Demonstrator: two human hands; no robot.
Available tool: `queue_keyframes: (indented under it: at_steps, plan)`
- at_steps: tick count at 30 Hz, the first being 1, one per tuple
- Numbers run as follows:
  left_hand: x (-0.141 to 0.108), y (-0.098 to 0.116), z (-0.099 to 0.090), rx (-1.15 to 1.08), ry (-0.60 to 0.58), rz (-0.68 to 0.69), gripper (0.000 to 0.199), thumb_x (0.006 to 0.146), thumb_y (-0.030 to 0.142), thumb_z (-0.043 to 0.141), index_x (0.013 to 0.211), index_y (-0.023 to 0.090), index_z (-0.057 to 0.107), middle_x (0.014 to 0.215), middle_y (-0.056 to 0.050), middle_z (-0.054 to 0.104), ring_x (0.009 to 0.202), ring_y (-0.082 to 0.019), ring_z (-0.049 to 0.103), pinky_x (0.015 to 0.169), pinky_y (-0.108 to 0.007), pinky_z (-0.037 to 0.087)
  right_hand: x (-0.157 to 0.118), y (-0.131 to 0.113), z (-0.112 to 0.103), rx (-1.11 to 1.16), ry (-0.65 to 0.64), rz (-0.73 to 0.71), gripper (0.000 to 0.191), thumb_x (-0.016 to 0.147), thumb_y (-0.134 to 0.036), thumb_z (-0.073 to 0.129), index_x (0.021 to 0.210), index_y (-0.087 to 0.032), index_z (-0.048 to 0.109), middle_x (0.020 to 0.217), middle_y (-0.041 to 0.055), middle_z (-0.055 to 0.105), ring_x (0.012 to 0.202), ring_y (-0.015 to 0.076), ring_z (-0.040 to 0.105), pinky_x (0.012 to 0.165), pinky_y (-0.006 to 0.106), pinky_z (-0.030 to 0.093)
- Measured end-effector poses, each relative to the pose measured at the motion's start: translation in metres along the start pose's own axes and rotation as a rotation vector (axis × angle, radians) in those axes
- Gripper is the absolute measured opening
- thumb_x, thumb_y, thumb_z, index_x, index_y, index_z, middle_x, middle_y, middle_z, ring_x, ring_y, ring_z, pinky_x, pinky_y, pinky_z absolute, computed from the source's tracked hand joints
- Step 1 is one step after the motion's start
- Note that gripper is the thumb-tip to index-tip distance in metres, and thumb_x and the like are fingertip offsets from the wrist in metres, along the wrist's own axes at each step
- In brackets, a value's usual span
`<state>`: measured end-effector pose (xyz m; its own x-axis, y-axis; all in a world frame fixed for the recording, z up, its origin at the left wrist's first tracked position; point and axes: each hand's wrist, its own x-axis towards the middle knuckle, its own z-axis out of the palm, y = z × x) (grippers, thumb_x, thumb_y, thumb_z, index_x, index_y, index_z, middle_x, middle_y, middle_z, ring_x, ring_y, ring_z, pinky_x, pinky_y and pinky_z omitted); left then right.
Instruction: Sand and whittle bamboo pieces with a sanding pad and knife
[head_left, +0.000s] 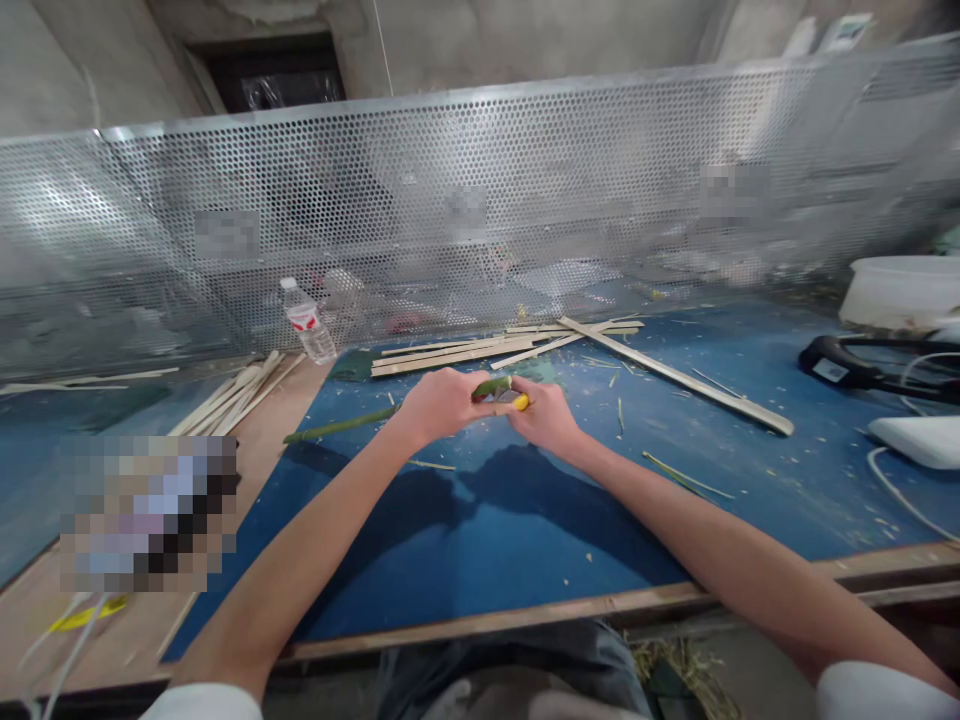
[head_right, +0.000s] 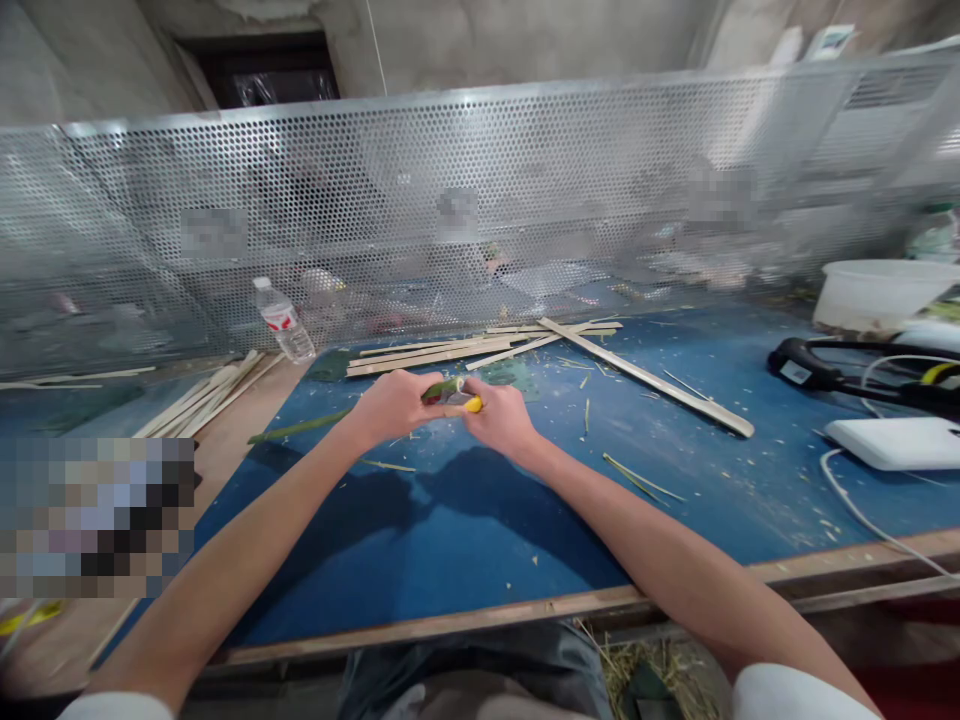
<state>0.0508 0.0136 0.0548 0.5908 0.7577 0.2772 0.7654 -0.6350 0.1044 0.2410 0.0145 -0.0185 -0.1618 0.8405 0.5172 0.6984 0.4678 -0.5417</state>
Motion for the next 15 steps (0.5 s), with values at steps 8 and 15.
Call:
queue_keyframes:
  at_steps: [8,15]
  plan:
    - [0.001,-0.004,0.002,-0.008,0.000,0.009,0.059,0.089,0.075,0.048,0.081,0.019,0.064,0.063,-0.002,0.060,0.058,-0.016,0.053,0.055,-0.028,0.026,-0.005,-0.006,0.007,0.189,0.041,0.023,0.017,0.072,-0.029,0.050,0.078,-0.021,0.063,0.056,-0.0024,0.053,0.053,0.0132,0.045,0.055,0.024,0.033]
    - [0.002,-0.002,-0.001,-0.070,-0.026,0.001,0.057,0.089,0.074,0.049,0.081,0.020,0.066,0.062,-0.001,0.060,0.059,-0.016,0.055,0.056,-0.027,0.028,-0.010,-0.009,0.012,0.303,0.067,0.056,0.022,0.073,-0.029,0.050,0.083,-0.019,0.066,0.058,-0.0033,0.056,0.055,0.0120,0.044,0.054,0.023,0.033]
